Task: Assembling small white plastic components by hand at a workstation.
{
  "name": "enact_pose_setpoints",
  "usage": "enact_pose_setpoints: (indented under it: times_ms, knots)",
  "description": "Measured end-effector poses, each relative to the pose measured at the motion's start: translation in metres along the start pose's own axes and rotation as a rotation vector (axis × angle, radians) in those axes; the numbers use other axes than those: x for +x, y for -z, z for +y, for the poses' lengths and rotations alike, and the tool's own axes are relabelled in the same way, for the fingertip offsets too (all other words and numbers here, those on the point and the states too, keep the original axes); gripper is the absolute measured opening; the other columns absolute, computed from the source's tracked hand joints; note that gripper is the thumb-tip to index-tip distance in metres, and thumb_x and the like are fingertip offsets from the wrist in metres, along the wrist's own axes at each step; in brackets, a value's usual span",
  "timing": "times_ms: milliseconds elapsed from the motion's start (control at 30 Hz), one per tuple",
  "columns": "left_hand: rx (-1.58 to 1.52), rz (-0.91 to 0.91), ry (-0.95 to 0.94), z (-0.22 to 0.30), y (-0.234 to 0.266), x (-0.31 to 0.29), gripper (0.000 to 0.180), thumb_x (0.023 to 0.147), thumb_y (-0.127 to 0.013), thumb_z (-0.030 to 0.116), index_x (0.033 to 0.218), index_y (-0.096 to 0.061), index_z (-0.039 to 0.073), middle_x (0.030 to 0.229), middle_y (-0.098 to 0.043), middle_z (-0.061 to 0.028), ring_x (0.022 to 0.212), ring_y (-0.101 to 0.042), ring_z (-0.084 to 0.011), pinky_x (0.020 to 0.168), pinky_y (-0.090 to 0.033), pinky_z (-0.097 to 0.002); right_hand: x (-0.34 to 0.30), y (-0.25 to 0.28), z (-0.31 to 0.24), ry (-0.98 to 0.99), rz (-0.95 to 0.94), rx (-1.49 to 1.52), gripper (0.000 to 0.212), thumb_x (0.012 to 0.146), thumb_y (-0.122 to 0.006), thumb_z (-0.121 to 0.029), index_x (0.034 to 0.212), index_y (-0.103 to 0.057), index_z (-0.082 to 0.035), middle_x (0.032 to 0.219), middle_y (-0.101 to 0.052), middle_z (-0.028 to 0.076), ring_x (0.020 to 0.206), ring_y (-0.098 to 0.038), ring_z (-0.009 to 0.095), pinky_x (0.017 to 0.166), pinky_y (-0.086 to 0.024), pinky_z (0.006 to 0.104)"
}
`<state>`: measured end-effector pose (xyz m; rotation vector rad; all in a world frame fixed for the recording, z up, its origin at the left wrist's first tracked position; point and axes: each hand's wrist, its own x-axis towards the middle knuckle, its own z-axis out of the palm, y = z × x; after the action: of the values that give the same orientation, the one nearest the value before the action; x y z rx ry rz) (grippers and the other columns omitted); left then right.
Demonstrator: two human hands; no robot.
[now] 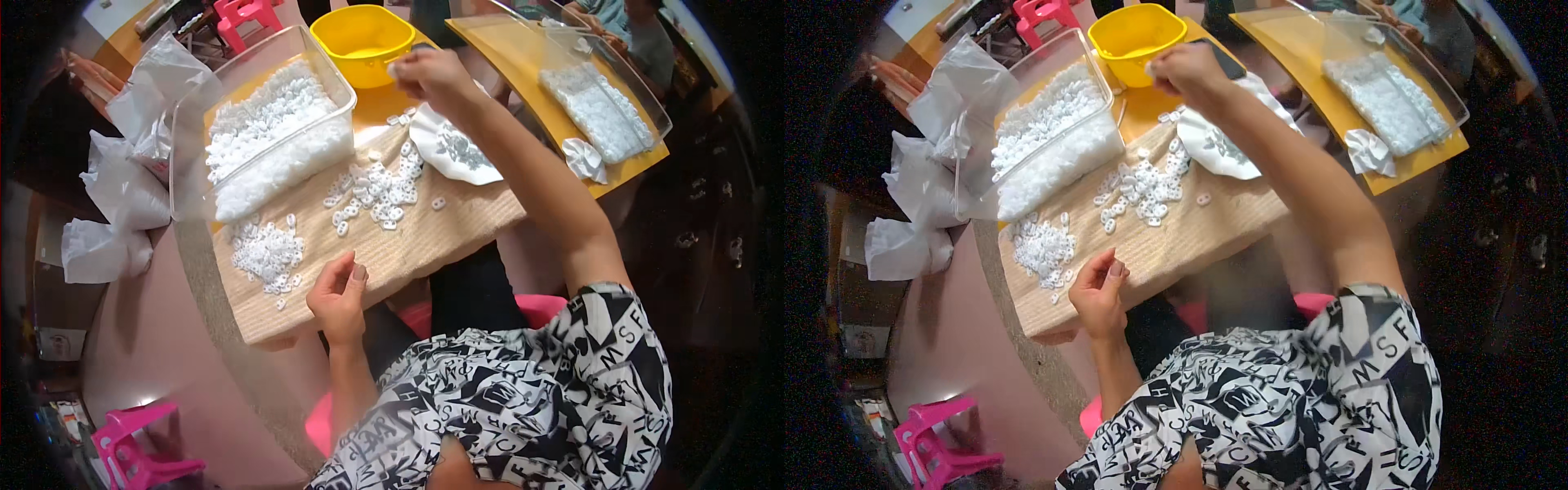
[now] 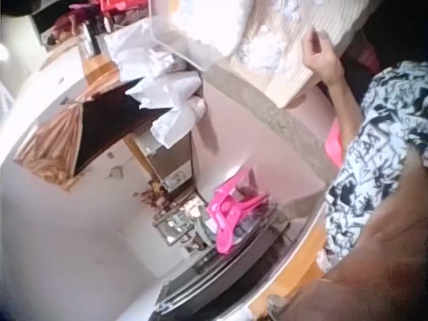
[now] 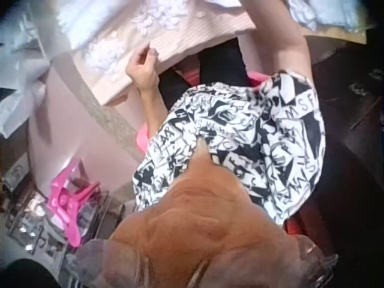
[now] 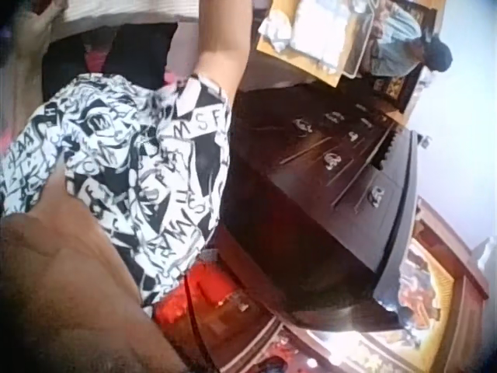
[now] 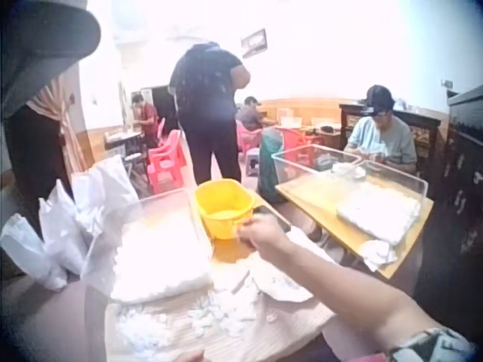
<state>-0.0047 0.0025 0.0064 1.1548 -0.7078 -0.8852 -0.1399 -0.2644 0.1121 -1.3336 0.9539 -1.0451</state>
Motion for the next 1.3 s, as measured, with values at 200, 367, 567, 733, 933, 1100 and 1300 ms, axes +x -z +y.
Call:
enact_pose_setpoints:
  times_ms: [200, 367, 567, 733, 933, 1100, 1300]
  knots:
    - [0.049, -0.001, -0.036, -0.003, 0.011, 0.006, 0.021, 0.075, -0.064, 0.002, 0.094, -0.059, -0.005, 0.074, -0.055, -0.0010, 0.065, -0.049, -0.0071, 0.060, -0.041, -0.0188, 0.090, -0.011, -0.007, 0.161, 0.186, -0.870, 0.022, 0.077, -0.057, -0.010, 0.098, -0.061, -0.002, 0.090, -0.061, 0.014, 0.080, -0.060, 0.026, 0.068, -0.050, 0.0278]
    - [0.080, 0.074, 0.002, -0.006, 0.015, 0.007, 0.021, 0.075, -0.063, 0.003, 0.094, -0.058, -0.004, 0.076, -0.054, -0.0007, 0.065, -0.048, -0.0063, 0.058, -0.040, -0.0179, 0.094, -0.017, 0.018, 0.305, -0.075, -1.417, 0.024, 0.075, -0.056, -0.012, 0.097, -0.062, -0.004, 0.093, -0.061, 0.016, 0.083, -0.058, 0.030, 0.074, -0.046, 0.0364]
    - [0.228, 0.098, -0.078, -0.011, 0.019, 0.009, 0.019, 0.075, -0.062, 0.001, 0.093, -0.059, -0.005, 0.077, -0.056, -0.0031, 0.065, -0.050, -0.0077, 0.058, -0.041, -0.0194, 0.067, -0.010, 0.026, 0.402, -0.119, -1.365, 0.021, 0.073, -0.052, -0.016, 0.086, -0.063, -0.004, 0.086, -0.062, 0.016, 0.080, -0.059, 0.031, 0.072, -0.046, 0.0378]
    - [0.625, 0.141, -0.302, -0.001, 0.013, 0.019, 0.018, 0.071, -0.060, -0.001, 0.088, -0.059, -0.003, 0.078, -0.055, -0.0083, 0.069, -0.052, -0.0151, 0.062, -0.042, -0.0235, 0.010, -0.005, -0.001, 0.350, -0.247, -1.311, 0.025, 0.071, -0.057, -0.018, 0.090, -0.062, -0.001, 0.081, -0.060, 0.021, 0.077, -0.059, 0.032, 0.071, -0.046, 0.0365]
    - [0.828, 0.114, -0.403, -0.009, 0.008, 0.038, 0.020, 0.067, -0.061, -0.001, 0.087, -0.061, 0.001, 0.082, -0.057, -0.0113, 0.073, -0.053, -0.0246, 0.067, -0.043, -0.0317, -0.035, 0.009, -0.026, 0.587, -0.031, -1.100, 0.029, 0.075, -0.056, -0.021, 0.094, -0.060, 0.001, 0.084, -0.060, 0.023, 0.079, -0.058, 0.033, 0.070, -0.046, 0.0363]
    - [1.072, 0.051, -0.533, -0.012, 0.001, 0.055, 0.015, 0.067, -0.063, 0.006, 0.082, -0.063, 0.004, 0.079, -0.057, -0.0103, 0.073, -0.050, -0.0280, 0.069, -0.041, -0.0359, -0.051, 0.072, 0.008, 0.633, -0.055, -0.920, 0.020, 0.074, -0.058, -0.017, 0.087, -0.063, -0.003, 0.075, -0.061, 0.018, 0.070, -0.060, 0.028, 0.065, -0.046, 0.0344]
    - [1.107, 0.013, -0.522, -0.015, 0.000, 0.059, 0.011, 0.067, -0.062, 0.004, 0.078, -0.060, 0.003, 0.076, -0.056, -0.0110, 0.073, -0.050, -0.0290, 0.069, -0.040, -0.0373, -0.062, 0.116, 0.036, 0.244, -0.026, -1.316, 0.016, 0.074, -0.059, -0.014, 0.085, -0.063, -0.004, 0.073, -0.062, 0.014, 0.065, -0.059, 0.026, 0.062, -0.045, 0.0325]
